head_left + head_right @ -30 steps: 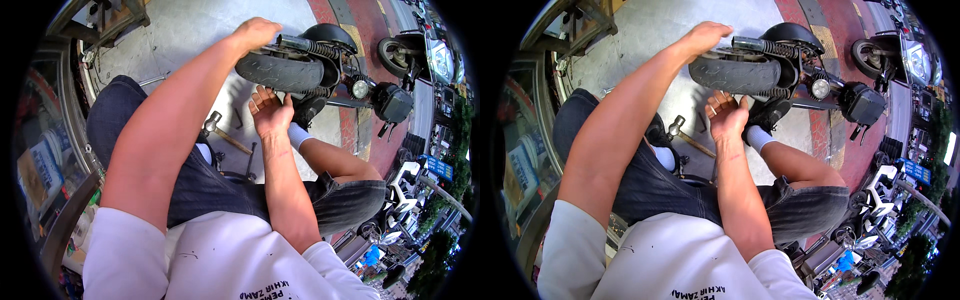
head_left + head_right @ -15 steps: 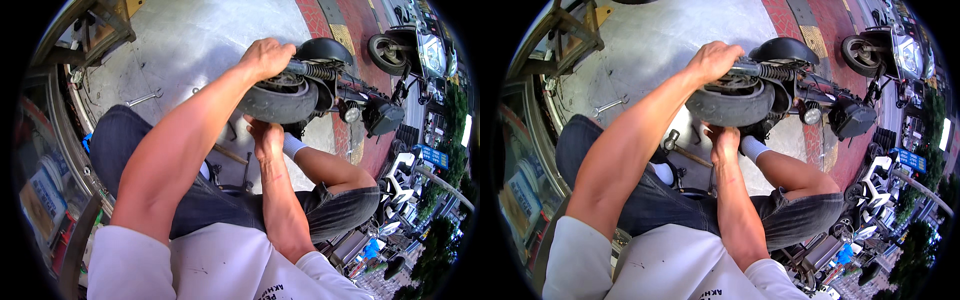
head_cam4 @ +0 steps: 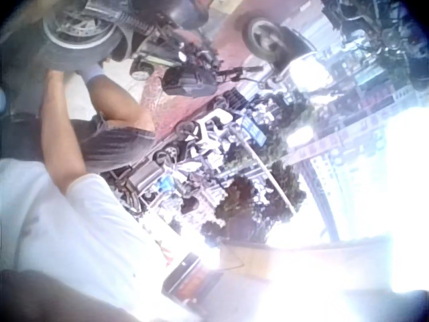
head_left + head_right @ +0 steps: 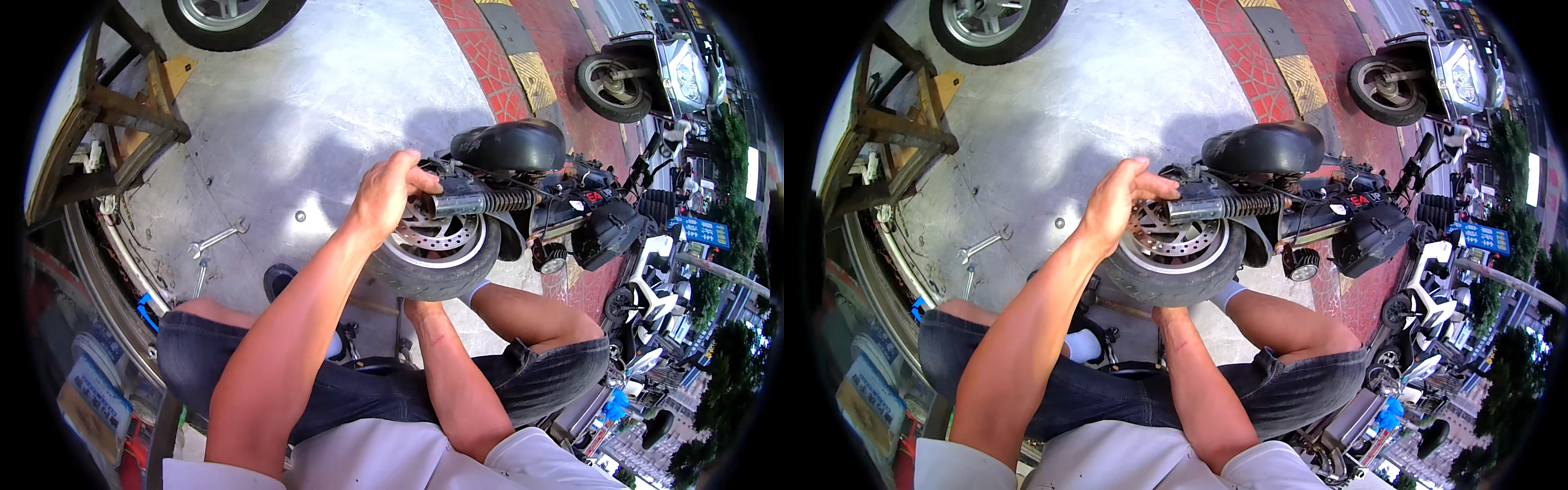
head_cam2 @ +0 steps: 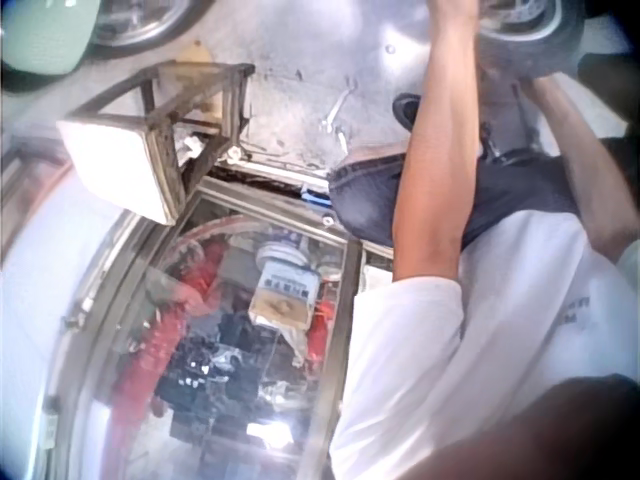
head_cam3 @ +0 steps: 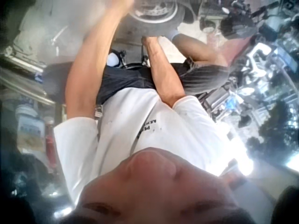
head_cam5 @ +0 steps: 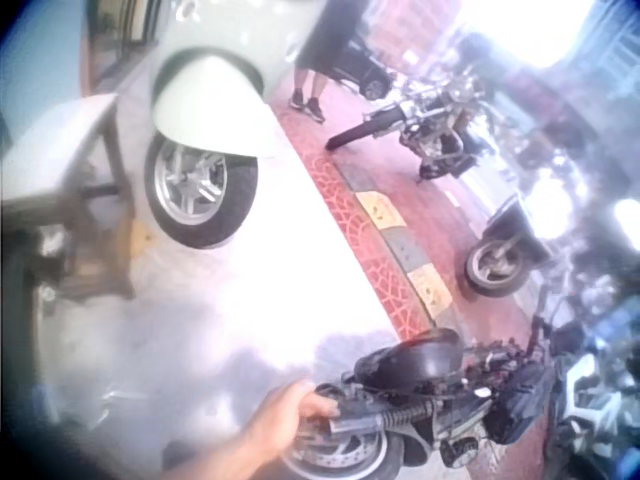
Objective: The person walks through a cluttered workshop, retrieves a hammer, and sits on the floor to work on a scooter wheel. They use the hammer and a wrench to remove the wheel from the scooter, then reattach it and tighten the bolts.
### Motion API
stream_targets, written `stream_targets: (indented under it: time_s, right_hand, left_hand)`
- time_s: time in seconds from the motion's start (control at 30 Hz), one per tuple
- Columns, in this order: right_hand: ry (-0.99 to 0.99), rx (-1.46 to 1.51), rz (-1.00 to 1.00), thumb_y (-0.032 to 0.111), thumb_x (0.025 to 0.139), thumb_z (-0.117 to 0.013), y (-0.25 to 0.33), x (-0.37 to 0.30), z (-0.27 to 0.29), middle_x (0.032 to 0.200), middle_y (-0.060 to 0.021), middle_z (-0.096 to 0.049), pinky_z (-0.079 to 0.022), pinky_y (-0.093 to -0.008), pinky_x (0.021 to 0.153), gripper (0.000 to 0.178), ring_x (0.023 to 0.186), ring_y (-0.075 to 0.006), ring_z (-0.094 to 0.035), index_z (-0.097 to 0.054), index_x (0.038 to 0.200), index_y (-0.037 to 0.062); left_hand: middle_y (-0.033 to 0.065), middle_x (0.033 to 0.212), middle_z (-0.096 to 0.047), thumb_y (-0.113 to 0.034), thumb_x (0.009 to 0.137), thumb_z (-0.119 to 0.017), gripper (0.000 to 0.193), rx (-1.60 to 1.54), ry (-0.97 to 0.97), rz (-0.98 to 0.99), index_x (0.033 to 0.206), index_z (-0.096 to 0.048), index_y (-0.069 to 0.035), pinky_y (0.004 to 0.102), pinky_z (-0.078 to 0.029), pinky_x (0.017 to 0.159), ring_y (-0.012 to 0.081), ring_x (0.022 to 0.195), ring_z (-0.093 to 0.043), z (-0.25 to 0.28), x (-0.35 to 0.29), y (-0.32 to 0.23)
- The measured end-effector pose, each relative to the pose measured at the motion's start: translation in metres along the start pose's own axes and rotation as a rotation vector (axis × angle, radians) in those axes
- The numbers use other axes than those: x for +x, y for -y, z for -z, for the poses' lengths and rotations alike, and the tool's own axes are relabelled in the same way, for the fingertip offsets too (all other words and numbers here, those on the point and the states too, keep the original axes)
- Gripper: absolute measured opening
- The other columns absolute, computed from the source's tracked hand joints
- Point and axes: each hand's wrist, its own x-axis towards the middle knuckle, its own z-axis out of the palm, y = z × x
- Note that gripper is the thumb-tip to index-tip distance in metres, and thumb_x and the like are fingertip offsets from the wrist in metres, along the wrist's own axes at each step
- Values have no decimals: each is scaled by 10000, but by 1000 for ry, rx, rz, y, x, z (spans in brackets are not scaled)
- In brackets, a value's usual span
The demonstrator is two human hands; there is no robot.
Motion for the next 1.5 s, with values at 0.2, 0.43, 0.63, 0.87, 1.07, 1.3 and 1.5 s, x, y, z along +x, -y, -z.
stream_targets:
  time_s: [0.2,0.43,0.63,0.87,1.07,1.3,1.5]
  right_hand:
    - [31,-60,3,490,1091,-425,4,1,-3,1524,-41,-494,-400,-400,1122,556,1364,-203,-480,-431,1522,139]
    - [-24,-165,117,426,1056,-518,-6,9,9,1194,-45,-646,-518,-393,777,426,1001,-206,-627,-497,1391,163]
    - [-11,-323,-31,459,1032,-537,4,13,18,744,-53,-681,-459,-324,444,334,537,-201,-617,-631,1033,139]
    - [-28,-319,-202,404,988,-581,24,13,3,705,-86,-658,-442,-323,439,312,519,-204,-595,-641,933,102]
    - [80,-379,-235,431,989,-544,49,20,-23,667,-81,-606,-398,-323,433,335,480,-194,-539,-614,943,107]
    - [15,-534,-270,474,1010,-496,65,14,-48,670,-45,-575,-343,-294,422,342,481,-158,-507,-587,1001,144]
    - [23,-574,-300,513,1027,-427,68,18,-48,641,-55,-549,-285,-297,383,459,432,-131,-428,-605,1030,90]
  left_hand:
    - [176,1109,-715,-530,987,-368,680,14,58,5,1135,-706,42,351,-563,693,249,1028,-649,10,2,1]
    - [208,1270,-700,-244,994,-499,401,555,-121,-101,1222,-686,27,374,-482,1034,286,1188,-659,28,14,0]
    - [169,1195,-711,-237,999,-550,383,232,-110,422,1310,-654,-40,413,-547,929,259,1028,-703,55,11,10]
    - [193,1167,-711,-382,1067,-514,463,117,-79,568,1236,-656,25,428,-586,874,264,968,-721,51,37,12]
    - [175,1090,-743,-441,1082,-491,497,419,-67,575,1207,-664,8,441,-616,833,243,902,-741,66,68,15]
    - [39,668,-572,-435,1072,-527,455,320,-48,595,831,-626,-63,386,-599,575,171,523,-593,69,74,11]
    - [30,783,-678,-449,1096,-444,433,460,82,622,1088,-644,-65,375,-623,567,161,556,-656,88,89,15]
